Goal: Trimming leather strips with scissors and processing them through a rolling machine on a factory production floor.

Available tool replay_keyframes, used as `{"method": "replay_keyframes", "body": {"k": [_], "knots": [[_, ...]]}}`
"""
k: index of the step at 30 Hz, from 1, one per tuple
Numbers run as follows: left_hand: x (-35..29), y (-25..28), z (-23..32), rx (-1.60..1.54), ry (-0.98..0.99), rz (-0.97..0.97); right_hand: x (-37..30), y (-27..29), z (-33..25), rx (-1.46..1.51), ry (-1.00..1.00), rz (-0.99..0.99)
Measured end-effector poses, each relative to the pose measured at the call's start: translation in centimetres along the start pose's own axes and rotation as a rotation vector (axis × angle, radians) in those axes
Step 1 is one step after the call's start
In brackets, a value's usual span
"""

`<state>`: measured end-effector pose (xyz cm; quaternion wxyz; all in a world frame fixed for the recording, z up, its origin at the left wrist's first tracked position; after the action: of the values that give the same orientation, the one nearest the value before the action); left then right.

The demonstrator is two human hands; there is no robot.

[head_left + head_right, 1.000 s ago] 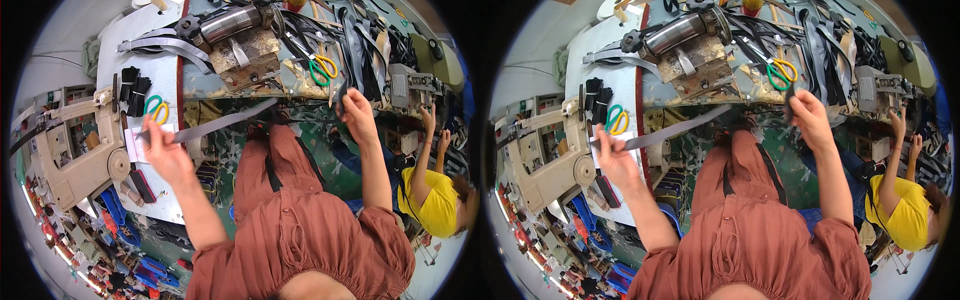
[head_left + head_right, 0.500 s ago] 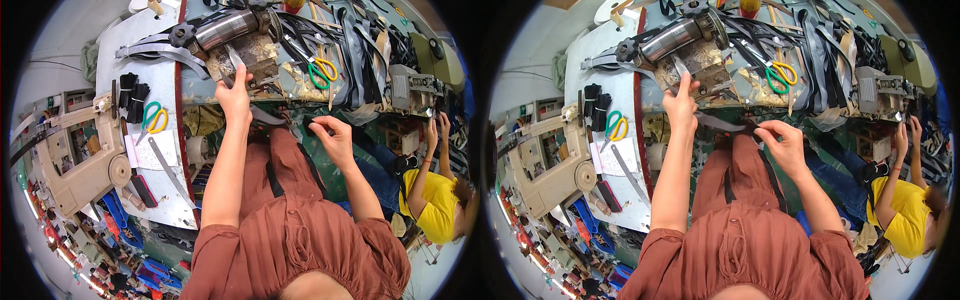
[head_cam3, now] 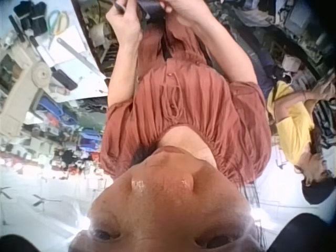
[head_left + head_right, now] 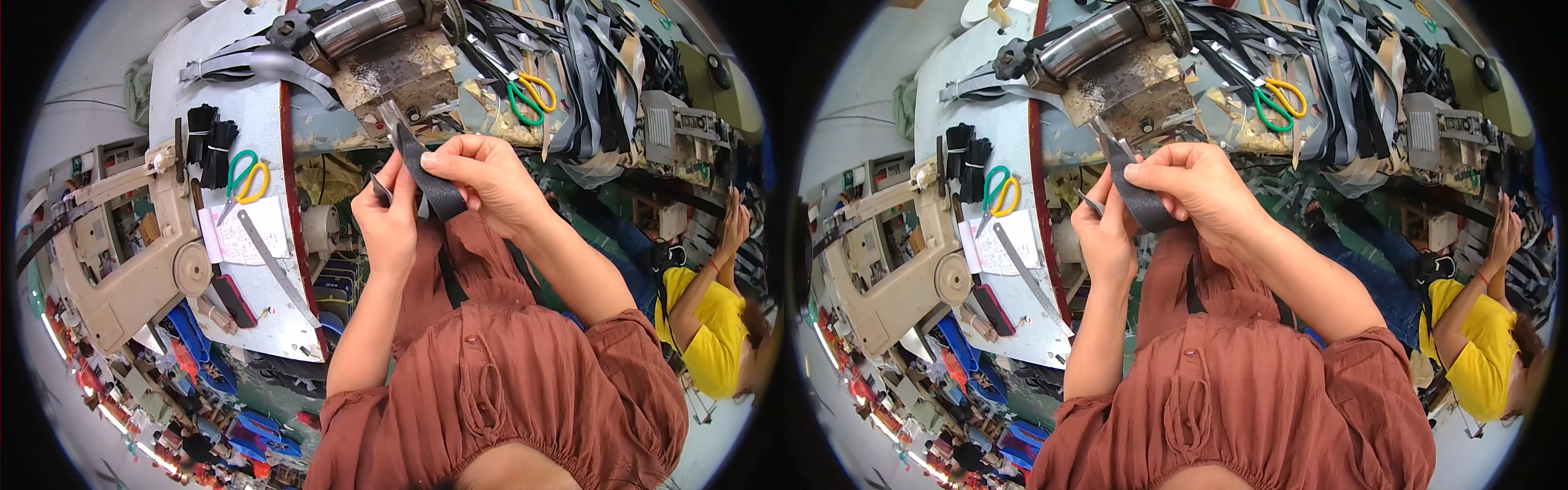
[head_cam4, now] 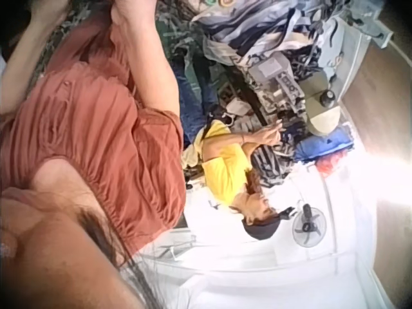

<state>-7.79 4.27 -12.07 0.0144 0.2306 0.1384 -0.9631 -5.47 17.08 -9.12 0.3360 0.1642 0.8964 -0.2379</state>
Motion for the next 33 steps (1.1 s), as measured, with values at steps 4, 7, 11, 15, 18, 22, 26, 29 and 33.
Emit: {"method": "replay_keyframes", "body": {"k": [4, 7, 11, 15, 18, 22, 26, 29, 33], "knots": [[-1.5, 0.6, 0.9, 0.259, -0.110, -0.082, 0.0, -0.5, -0.6, -0.007, 0.069, 0.019], [-2.0, 0.4, 1.2, 0.353, -0.271, -0.121, -0.4, -1.1, -1.3, -0.048, 0.258, 0.073], [-2.5, 0.0, 1.5, 0.367, -0.323, -0.121, -0.4, -0.8, -0.9, -0.190, 0.460, 0.134], [-2.7, -0.2, 1.3, 0.405, -0.388, -0.127, -0.7, -0.6, -1.1, -0.317, 0.516, 0.208], [-2.7, 0.1, 0.8, 0.353, -0.268, -0.047, -1.3, -0.6, -1.6, -0.296, 0.465, 0.199], [-2.2, -0.1, 1.4, 0.359, -0.271, 0.037, -1.8, -0.1, -1.4, -0.223, 0.309, 0.131], [-2.0, -0.3, 2.0, 0.365, -0.316, 0.027, -2.2, 0.1, -1.2, -0.096, 0.176, 0.064], [-2.1, -0.6, 2.1, 0.420, -0.475, 0.005, -2.2, 0.1, -1.3, -0.003, 0.135, 0.007], [-2.9, -0.5, 2.0, 0.476, -0.507, -0.031, -1.8, -0.7, -1.4, 0.037, 0.187, 0.032]]}}
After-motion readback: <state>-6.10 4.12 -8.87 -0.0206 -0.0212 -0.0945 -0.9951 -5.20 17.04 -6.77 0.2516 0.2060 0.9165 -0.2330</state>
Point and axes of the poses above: each hand's wrist, its own x-axis towards the middle knuckle, its own y-axis out of the back of the hand, z = x × y, the point moved 3 cm from there along x, towards the middle knuckle, and after that the axes turned 6 degrees about z, right-handed, at the moved point
